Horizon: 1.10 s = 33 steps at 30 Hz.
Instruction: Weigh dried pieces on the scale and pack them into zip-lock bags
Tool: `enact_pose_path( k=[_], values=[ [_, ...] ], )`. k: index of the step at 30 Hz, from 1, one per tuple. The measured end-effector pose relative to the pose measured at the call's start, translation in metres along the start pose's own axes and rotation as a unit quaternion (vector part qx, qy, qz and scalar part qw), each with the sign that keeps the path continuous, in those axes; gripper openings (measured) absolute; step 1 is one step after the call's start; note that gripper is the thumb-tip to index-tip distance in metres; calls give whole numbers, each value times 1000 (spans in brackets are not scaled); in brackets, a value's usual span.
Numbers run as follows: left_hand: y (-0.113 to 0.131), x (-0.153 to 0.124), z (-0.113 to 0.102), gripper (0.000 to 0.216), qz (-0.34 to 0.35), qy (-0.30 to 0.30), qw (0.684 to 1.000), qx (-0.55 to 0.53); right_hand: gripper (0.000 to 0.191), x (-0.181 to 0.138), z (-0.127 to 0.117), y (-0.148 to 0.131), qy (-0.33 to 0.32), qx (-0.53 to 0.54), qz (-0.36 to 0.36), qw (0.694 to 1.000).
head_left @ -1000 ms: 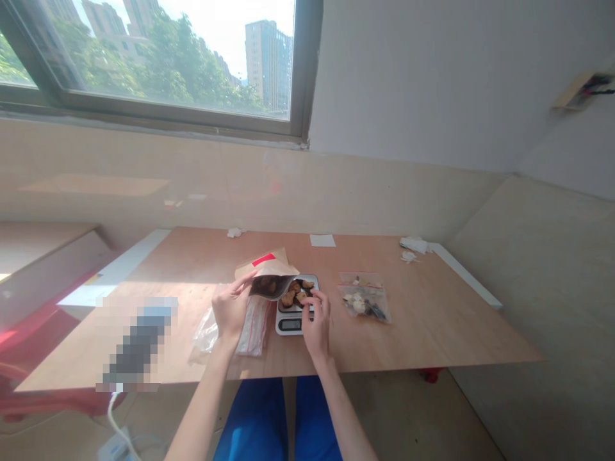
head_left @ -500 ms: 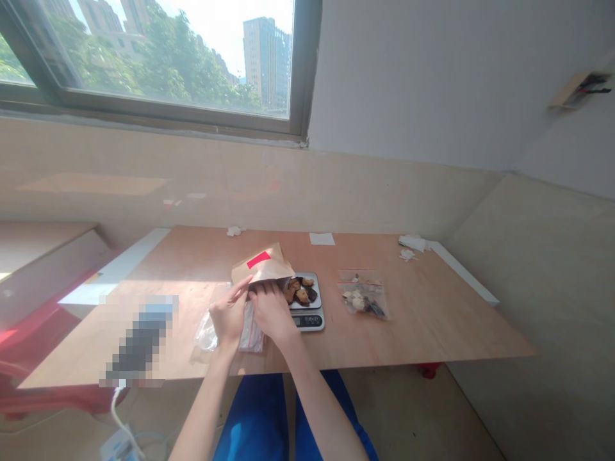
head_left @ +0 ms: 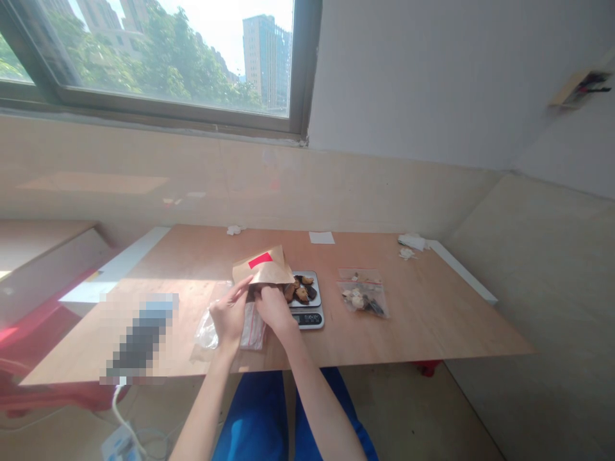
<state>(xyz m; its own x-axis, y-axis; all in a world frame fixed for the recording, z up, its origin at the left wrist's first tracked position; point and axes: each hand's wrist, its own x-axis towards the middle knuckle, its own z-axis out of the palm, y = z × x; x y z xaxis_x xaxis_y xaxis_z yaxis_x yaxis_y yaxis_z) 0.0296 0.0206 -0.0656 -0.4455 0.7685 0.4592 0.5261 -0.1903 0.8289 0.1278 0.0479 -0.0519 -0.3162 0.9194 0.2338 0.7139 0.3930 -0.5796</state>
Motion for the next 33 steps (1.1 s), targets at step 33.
enact_pose_path(
  k=[33],
  values=[
    [6, 6, 0, 21, 13, -5, 1000, 10, 31, -71, -27, 92, 129, 102, -54, 985]
  ],
)
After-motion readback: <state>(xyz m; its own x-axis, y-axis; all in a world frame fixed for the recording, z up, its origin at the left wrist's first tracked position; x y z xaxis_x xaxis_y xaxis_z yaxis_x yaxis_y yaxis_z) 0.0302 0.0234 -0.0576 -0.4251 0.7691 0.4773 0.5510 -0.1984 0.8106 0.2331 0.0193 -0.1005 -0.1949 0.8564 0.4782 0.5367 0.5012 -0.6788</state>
